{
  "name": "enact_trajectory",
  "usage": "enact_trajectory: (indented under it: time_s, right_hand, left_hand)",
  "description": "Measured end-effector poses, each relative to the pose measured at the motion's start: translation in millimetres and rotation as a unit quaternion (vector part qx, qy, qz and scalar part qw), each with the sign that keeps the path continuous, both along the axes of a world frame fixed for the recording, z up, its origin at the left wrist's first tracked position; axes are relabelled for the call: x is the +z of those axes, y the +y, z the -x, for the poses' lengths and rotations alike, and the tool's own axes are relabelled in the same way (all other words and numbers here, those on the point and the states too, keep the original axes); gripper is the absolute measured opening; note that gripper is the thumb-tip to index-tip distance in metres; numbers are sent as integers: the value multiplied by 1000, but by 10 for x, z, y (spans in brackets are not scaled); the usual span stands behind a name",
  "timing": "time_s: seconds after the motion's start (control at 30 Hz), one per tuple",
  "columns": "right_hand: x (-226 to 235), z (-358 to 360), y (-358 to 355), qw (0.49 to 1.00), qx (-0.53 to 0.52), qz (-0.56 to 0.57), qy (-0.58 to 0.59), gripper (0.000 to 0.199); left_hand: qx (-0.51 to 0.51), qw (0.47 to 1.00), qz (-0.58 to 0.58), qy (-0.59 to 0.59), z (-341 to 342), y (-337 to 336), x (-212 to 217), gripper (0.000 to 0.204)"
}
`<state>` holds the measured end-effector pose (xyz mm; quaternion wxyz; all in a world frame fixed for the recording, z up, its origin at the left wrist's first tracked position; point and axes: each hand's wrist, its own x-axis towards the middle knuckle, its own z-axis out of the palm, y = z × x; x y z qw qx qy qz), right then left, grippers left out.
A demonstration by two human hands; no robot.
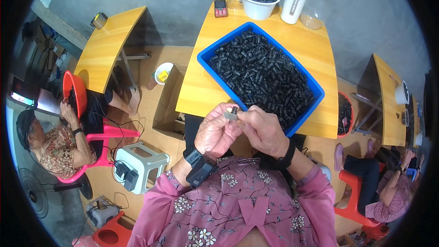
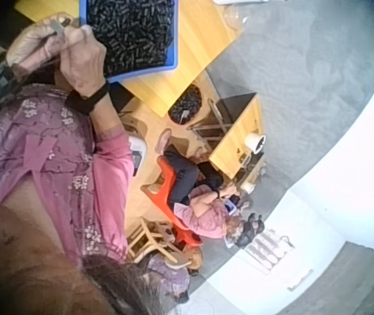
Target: The recorder is inspecting and cleaning small black plastic parts by hand using a small tool.
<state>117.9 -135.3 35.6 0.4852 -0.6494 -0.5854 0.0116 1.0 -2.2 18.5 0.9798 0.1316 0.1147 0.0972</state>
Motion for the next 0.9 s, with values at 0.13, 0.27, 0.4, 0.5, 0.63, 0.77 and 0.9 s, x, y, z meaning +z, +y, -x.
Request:
enact_trajectory:
  time_s: [0.13,0.27,0.4,0.5,0.63,0.77,0.9]
  right_hand:
    - [-44,-16,28,999,5,-37,-4,27]
    - [-31,14,3,999,-8,-44,20,20]
    - [-24,33,-49,974,-78,-11,214,12]
    - [63,-15,-90,910,-9,-1,415,15]
    - [180,27,-64,886,48,59,458,15]
    - [78,62,-28,891,21,43,452,11]
    - [60,55,-7,901,21,42,432,10]
  left_hand:
    - [-3,1000,-10,11,-1,-8,38,15]
    - [0,999,-5,36,22,-32,46,18]
    - [-10,1000,-2,27,-10,4,41,18]
    - [-34,999,7,6,-11,38,-6,18]
    - [-29,1000,-7,2,-9,14,-7,19]
    - [-29,999,-12,11,-20,-14,39,18]
    - [-20,1000,-14,13,-25,-21,50,23]
